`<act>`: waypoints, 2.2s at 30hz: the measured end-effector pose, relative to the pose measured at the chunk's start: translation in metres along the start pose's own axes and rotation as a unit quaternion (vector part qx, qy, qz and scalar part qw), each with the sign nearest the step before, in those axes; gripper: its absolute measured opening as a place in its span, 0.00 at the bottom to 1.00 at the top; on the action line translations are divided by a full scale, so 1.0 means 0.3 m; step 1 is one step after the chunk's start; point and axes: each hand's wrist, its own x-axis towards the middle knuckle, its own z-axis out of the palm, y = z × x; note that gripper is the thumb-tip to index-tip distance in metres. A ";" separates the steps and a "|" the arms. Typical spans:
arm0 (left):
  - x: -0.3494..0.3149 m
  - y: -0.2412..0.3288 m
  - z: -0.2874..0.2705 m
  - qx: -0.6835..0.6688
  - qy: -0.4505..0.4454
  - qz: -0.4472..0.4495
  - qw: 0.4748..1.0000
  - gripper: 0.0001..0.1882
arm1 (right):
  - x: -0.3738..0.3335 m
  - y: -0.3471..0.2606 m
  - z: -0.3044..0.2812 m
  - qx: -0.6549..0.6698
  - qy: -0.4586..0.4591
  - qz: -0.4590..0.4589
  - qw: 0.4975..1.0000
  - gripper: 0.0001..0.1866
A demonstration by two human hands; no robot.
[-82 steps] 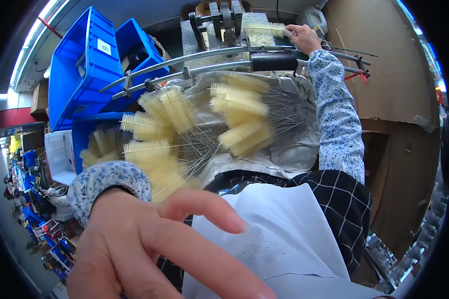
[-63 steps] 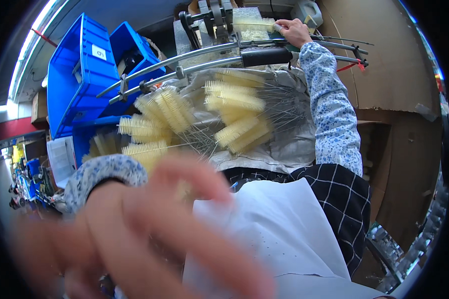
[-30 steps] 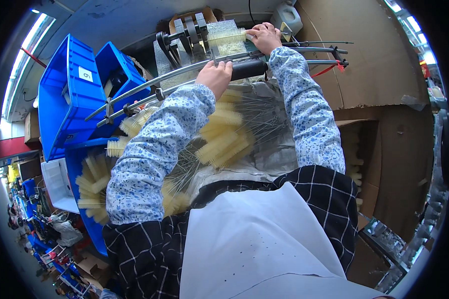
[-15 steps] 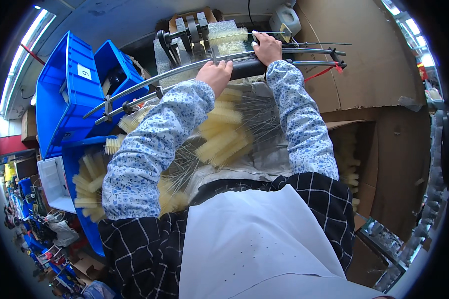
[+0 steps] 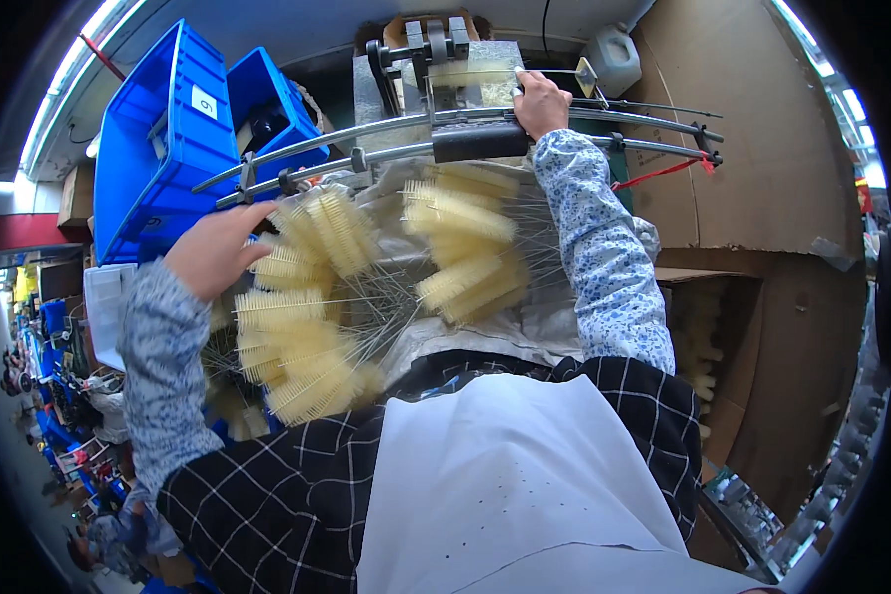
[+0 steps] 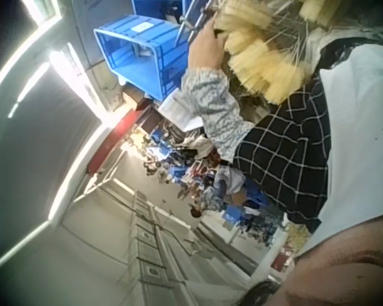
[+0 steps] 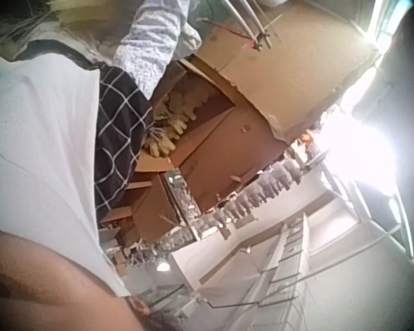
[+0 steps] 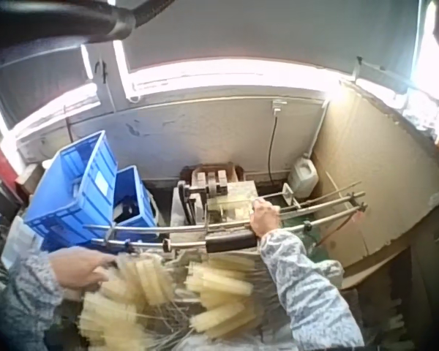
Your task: The person repeatedly picks up a bundle of bristles and a metal rod, inserts the rod into the bristles, and places the assembled brush into a blue bin. The process is continuous and repetitive, focusing on the manual assembly of cleaning brushes.
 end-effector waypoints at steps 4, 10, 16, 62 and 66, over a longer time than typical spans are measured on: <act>-0.158 -0.041 0.109 -0.074 0.032 -0.064 0.995 0.25 | -0.001 -0.076 -0.007 0.012 -0.032 0.003 0.999 0.14; -0.141 0.000 0.167 -0.202 -0.063 -0.111 0.971 0.23 | -0.003 -0.200 0.023 0.021 -0.077 0.022 0.997 0.13; -0.132 0.016 0.196 -0.178 -0.048 -0.042 0.982 0.18 | -0.011 -0.228 0.034 0.020 -0.080 0.015 0.996 0.13; 0.227 0.316 0.057 -0.346 0.163 0.209 0.900 0.21 | -0.329 -0.222 -0.440 0.534 -0.442 -0.108 0.712 0.18; 0.117 0.096 0.077 -0.113 0.178 0.099 0.972 0.30 | -0.160 -0.047 -0.257 0.044 0.004 -0.179 0.983 0.16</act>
